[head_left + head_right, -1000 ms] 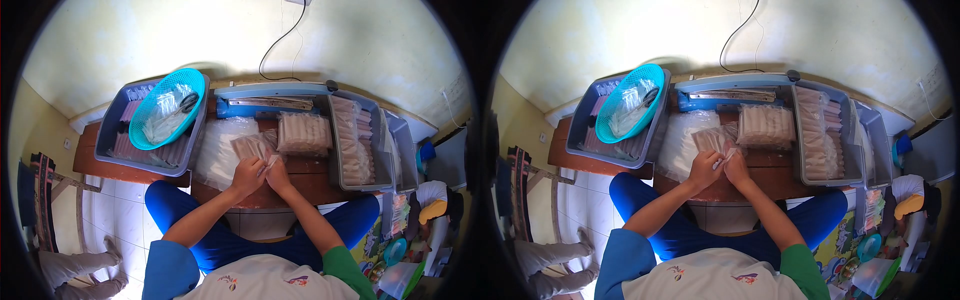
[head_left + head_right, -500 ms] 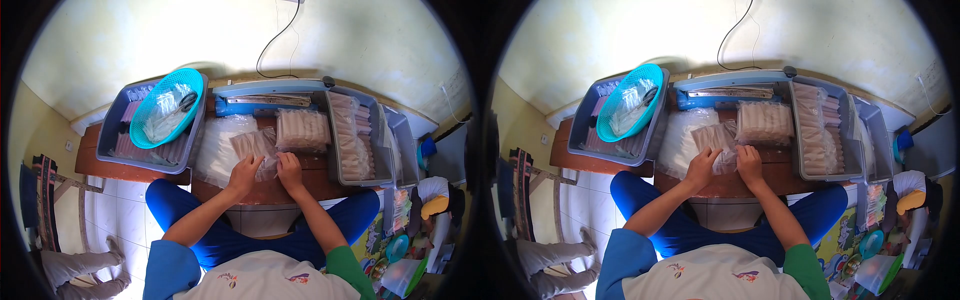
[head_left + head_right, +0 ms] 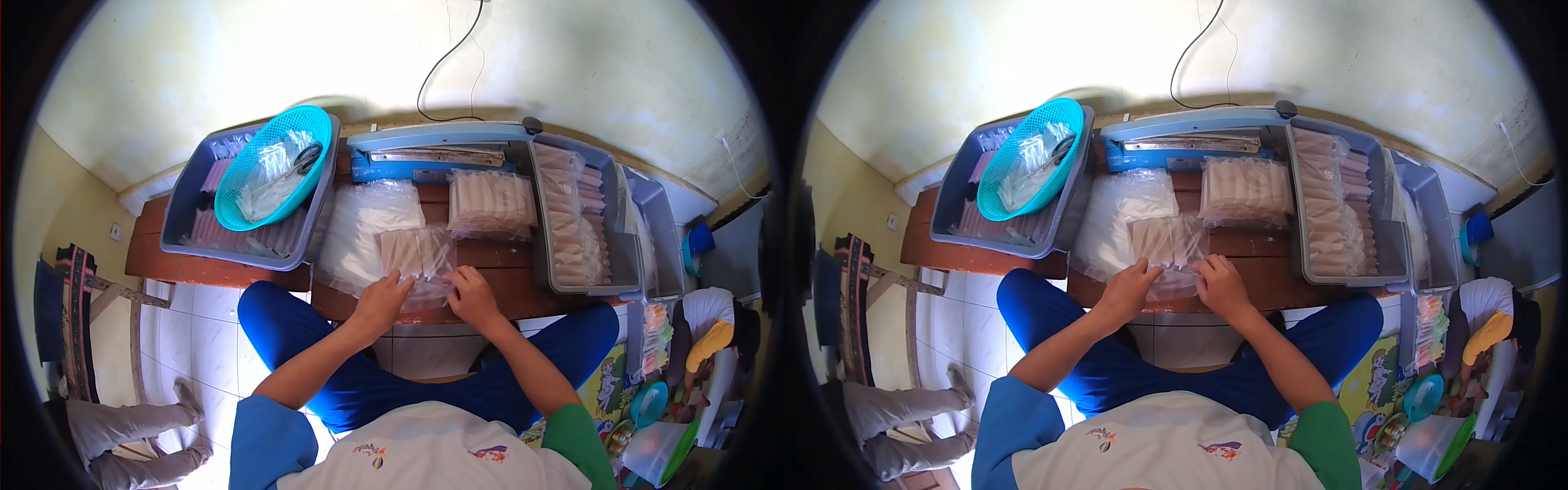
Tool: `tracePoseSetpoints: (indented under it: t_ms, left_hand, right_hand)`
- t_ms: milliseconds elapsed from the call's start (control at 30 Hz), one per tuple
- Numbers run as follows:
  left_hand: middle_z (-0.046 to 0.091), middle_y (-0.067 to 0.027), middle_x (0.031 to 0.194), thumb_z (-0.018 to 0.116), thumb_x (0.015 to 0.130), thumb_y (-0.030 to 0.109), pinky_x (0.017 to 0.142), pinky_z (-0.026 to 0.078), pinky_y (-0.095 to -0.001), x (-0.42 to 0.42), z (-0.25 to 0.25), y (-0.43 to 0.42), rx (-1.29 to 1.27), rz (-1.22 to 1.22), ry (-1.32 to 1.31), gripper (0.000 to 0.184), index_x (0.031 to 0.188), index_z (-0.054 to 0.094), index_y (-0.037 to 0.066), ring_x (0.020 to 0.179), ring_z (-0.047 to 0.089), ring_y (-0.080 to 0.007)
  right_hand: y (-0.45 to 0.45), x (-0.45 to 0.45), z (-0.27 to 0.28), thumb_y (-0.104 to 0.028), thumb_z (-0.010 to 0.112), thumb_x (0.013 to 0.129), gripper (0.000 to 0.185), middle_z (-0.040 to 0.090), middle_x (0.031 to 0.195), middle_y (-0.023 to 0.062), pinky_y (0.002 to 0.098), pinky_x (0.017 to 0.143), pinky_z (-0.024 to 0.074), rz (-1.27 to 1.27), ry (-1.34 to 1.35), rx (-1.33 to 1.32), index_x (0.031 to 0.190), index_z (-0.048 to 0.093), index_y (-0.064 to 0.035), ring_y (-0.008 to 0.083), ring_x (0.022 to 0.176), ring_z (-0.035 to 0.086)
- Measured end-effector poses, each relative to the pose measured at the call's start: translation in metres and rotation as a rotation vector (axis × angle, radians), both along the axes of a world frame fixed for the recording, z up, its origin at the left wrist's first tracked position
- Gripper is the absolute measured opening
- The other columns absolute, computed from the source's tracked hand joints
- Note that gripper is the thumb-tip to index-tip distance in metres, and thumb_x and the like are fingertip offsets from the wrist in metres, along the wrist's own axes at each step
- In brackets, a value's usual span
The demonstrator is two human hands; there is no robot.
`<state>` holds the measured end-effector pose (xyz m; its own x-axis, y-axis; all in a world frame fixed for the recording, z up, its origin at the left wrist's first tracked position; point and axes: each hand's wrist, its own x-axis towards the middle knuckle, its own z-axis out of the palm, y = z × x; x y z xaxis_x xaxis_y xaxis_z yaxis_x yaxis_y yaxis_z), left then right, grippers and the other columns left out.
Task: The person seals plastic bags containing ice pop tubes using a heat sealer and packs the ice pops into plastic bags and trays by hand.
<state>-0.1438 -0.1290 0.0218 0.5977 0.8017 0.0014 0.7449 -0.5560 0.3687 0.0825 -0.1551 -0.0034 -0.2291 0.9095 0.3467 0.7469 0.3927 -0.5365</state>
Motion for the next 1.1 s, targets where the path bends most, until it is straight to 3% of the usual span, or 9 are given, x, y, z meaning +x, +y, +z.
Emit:
tracePoseSetpoints:
  t_ms: [167, 233, 333, 433, 633, 1100]
  left_hand:
    - [0.054, -0.0132, 0.103, 0.07, 0.077, 0.015, 0.083, 0.048, -0.0425, -0.001, 0.02, -0.007, -0.036, -0.081, 0.125, 0.04, 0.114, 0.058, 0.009, 0.101, 0.059, -0.0323]
    - [0.055, -0.0148, 0.106, 0.067, 0.081, 0.025, 0.094, 0.041, -0.0434, 0.009, 0.019, -0.009, 0.086, -0.2, -0.132, 0.04, 0.114, 0.057, 0.005, 0.109, 0.053, -0.031]
    - [0.054, -0.0182, 0.12, 0.059, 0.087, 0.034, 0.104, 0.034, -0.0446, 0.028, 0.015, -0.005, 0.088, -0.292, -0.193, 0.048, 0.123, 0.055, 0.002, 0.119, 0.048, -0.0326]
    - [0.052, -0.0189, 0.128, 0.056, 0.09, 0.034, 0.108, 0.031, -0.044, 0.045, -0.012, 0.001, 0.249, -0.325, -0.092, 0.049, 0.123, 0.053, -0.002, 0.125, 0.045, -0.0314]
    - [0.05, -0.0192, 0.135, 0.053, 0.092, 0.033, 0.112, 0.027, -0.0432, 0.051, -0.037, -0.01, 0.258, -0.313, 0.154, 0.05, 0.126, 0.051, -0.004, 0.131, 0.041, -0.0302]
    - [0.038, -0.0314, 0.139, 0.052, 0.092, 0.026, 0.112, 0.028, -0.0424, 0.06, -0.051, -0.019, 0.092, -0.234, 0.027, 0.055, 0.13, 0.041, -0.012, 0.132, 0.038, -0.0391]
  right_hand:
    - [0.001, 0.006, 0.029, -0.005, 0.064, 0.077, 0.022, 0.06, 0.092, 0.0142, 0.0391, 0.08, 0.0476, 0.083, 0.085, -0.063, 0.099, 0.064, -0.0017, 0.0332, 0.09, 0.057]
    - [0.013, 0.009, 0.028, -0.006, 0.065, 0.078, 0.023, 0.061, 0.093, 0.0151, 0.0396, 0.08, 0.0476, 0.081, 0.154, -0.076, 0.1, 0.064, -0.0012, 0.0336, 0.091, 0.057]
    - [0.043, 0.011, 0.012, -0.007, 0.064, 0.078, 0.023, 0.062, 0.096, 0.0169, 0.0423, 0.082, 0.0473, 0.019, 0.185, 0.06, 0.101, 0.064, -0.0002, 0.0343, 0.094, 0.057]
    - [0.062, 0.012, -0.004, -0.007, 0.064, 0.079, 0.029, 0.062, 0.104, 0.0183, 0.043, 0.087, 0.0469, 0.057, 0.096, 0.037, 0.107, 0.062, 0.0004, 0.0354, 0.101, 0.057]
    - [0.074, 0.007, -0.022, -0.011, 0.068, 0.078, 0.046, 0.056, 0.121, 0.019, 0.0401, 0.095, 0.045, 0.107, -0.014, -0.152, 0.121, 0.056, 0.0002, 0.0358, 0.113, 0.054]
    - [0.081, 0.002, -0.02, -0.023, 0.069, 0.083, 0.058, 0.049, 0.127, 0.0202, 0.0414, 0.092, 0.0461, 0.137, -0.055, -0.232, 0.132, 0.048, 0.0012, 0.0389, 0.11, 0.054]
